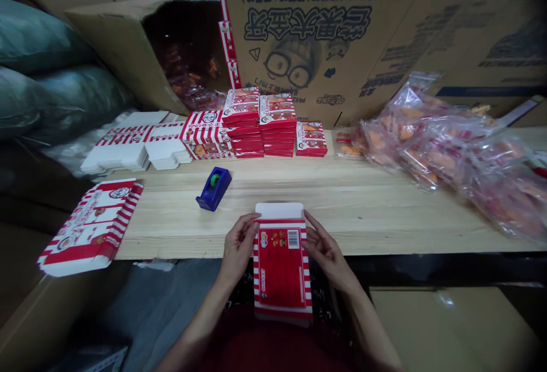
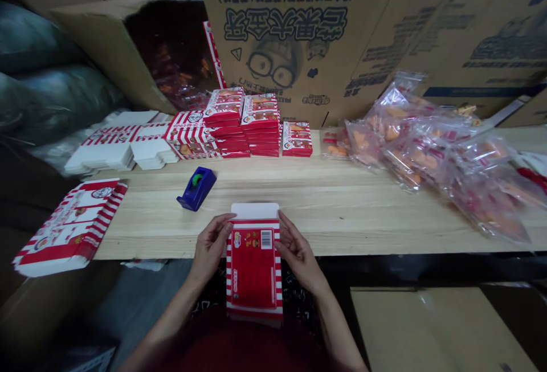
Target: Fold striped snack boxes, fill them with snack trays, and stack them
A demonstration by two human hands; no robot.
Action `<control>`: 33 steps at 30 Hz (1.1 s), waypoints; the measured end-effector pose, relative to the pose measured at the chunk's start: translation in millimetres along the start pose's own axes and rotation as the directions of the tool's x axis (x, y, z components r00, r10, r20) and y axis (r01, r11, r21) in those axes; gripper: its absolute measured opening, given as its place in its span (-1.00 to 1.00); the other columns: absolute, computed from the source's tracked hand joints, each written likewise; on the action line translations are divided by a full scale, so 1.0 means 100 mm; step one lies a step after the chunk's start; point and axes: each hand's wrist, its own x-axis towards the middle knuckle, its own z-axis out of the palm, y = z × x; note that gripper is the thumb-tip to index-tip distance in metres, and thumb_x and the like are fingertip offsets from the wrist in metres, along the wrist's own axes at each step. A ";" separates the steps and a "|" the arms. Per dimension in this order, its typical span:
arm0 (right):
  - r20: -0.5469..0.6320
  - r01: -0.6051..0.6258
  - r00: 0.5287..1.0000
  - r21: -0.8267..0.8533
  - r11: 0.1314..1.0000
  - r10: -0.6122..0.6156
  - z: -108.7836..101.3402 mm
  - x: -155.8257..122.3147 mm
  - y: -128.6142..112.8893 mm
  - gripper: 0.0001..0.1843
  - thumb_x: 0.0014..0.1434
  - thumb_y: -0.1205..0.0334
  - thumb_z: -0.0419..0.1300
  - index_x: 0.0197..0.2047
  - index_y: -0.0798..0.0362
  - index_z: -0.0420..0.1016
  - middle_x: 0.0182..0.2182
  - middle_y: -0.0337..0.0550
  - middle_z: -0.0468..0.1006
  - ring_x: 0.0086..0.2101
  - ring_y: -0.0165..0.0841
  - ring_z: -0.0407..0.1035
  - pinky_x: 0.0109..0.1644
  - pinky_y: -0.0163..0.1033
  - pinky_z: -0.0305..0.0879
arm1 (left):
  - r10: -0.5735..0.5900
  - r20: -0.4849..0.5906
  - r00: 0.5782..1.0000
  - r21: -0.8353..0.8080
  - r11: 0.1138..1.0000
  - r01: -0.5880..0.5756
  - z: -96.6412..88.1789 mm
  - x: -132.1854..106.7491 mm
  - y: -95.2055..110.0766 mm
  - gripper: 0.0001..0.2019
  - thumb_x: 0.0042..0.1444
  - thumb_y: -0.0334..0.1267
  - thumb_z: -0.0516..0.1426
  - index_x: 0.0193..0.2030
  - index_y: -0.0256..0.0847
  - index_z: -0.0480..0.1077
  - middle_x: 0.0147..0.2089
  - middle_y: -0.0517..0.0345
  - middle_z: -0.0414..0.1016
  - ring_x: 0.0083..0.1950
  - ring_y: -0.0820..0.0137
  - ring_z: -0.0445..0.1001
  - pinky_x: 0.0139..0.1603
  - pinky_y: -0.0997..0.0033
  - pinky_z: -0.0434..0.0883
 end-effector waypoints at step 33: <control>-0.044 -0.141 0.988 0.152 0.978 0.149 -0.01 0.32 0.10 -0.51 0.06 0.03 0.48 0.08 -0.21 0.60 0.11 -0.17 0.65 0.10 -0.13 0.52 0.14 -0.01 0.49 | -0.372 0.331 0.867 -0.291 0.834 0.468 -0.08 0.34 -0.13 -0.68 0.04 -0.20 0.36 -0.05 -0.24 0.66 -0.06 -0.10 0.71 -0.14 0.17 0.66 -0.12 0.26 0.56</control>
